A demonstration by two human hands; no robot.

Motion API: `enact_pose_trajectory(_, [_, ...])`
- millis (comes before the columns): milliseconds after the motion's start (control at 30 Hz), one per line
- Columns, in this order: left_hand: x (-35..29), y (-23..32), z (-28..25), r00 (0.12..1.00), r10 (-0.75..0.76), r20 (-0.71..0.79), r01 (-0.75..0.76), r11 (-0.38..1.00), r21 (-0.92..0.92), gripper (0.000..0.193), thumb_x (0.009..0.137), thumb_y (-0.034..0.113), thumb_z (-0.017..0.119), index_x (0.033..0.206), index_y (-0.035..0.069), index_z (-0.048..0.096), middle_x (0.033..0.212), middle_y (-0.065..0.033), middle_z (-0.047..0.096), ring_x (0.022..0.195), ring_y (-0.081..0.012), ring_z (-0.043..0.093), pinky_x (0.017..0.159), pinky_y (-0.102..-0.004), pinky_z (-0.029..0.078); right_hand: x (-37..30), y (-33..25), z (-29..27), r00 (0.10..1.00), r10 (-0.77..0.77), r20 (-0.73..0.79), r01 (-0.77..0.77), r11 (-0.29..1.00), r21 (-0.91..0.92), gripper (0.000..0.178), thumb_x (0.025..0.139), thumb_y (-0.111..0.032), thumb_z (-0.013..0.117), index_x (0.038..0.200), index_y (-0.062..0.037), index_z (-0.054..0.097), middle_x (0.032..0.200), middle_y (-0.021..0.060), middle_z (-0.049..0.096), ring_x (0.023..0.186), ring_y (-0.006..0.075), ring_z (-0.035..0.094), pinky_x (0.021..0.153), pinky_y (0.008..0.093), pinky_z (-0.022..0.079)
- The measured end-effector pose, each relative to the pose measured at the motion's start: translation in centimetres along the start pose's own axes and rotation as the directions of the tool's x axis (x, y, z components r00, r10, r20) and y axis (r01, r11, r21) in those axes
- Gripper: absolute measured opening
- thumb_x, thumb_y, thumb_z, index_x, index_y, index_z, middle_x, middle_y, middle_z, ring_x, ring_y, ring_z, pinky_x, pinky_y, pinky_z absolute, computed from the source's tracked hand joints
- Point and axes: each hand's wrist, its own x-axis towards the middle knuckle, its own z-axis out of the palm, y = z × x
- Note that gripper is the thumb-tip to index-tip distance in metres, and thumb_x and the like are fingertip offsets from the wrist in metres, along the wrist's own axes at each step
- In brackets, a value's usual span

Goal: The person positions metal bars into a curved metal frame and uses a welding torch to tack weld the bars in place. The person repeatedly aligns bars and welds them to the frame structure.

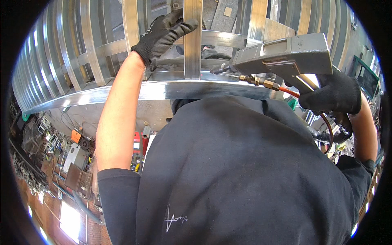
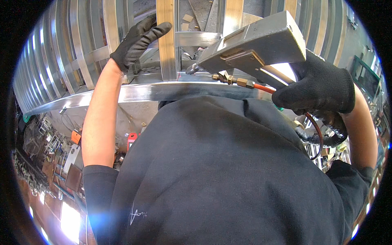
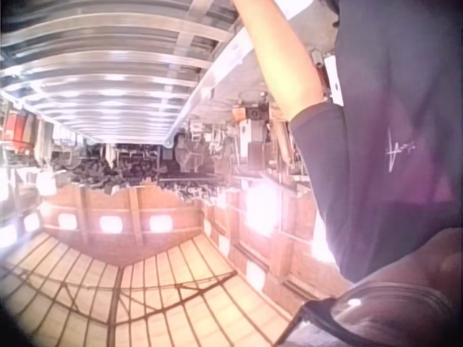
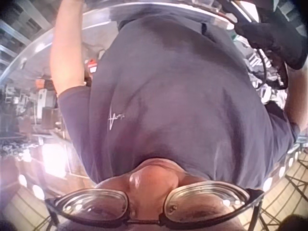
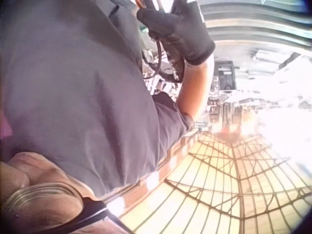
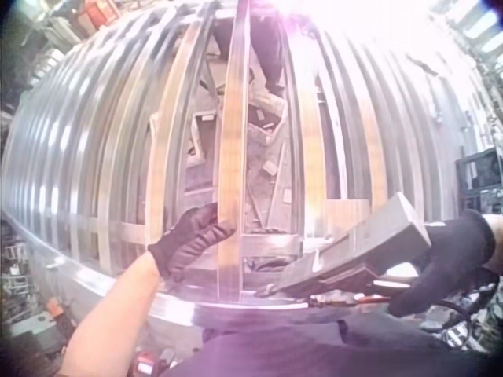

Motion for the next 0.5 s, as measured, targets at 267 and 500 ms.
enact_pose_trajectory(267, [-0.3,0.5,0.2,0.999,-0.034,-0.011,0.034,0.999,-0.002,0.073,0.105,0.054,0.074,0.158,0.007,0.06,0.15,-0.0129,0.068,0.141,-0.0238,0.061,0.123,-0.0402,0.045,1.6,-6.9,-2.8,0.918,0.356,0.176,-0.387,0.903,0.187,0.083,0.084,-0.024,0.095,0.147,0.0127,0.056,0.113,0.0302,0.075,0.076,0.0209,0.08,0.065,0.0308,0.067])
enact_pose_trajectory(500, [-0.1,-0.5,-0.1,0.999,-0.043,0.003,0.043,0.999,-0.03,0.072,0.105,0.052,0.075,0.158,0.006,0.059,0.149,-0.0119,0.068,0.139,-0.0228,0.061,0.123,-0.0398,0.044,0.6,-1.1,-1.6,0.881,-0.465,0.081,0.467,0.831,-0.303,0.085,0.083,-0.023,0.096,0.148,0.0137,0.054,0.116,0.0302,0.075,0.077,0.0255,0.08,0.067,0.031,0.068])
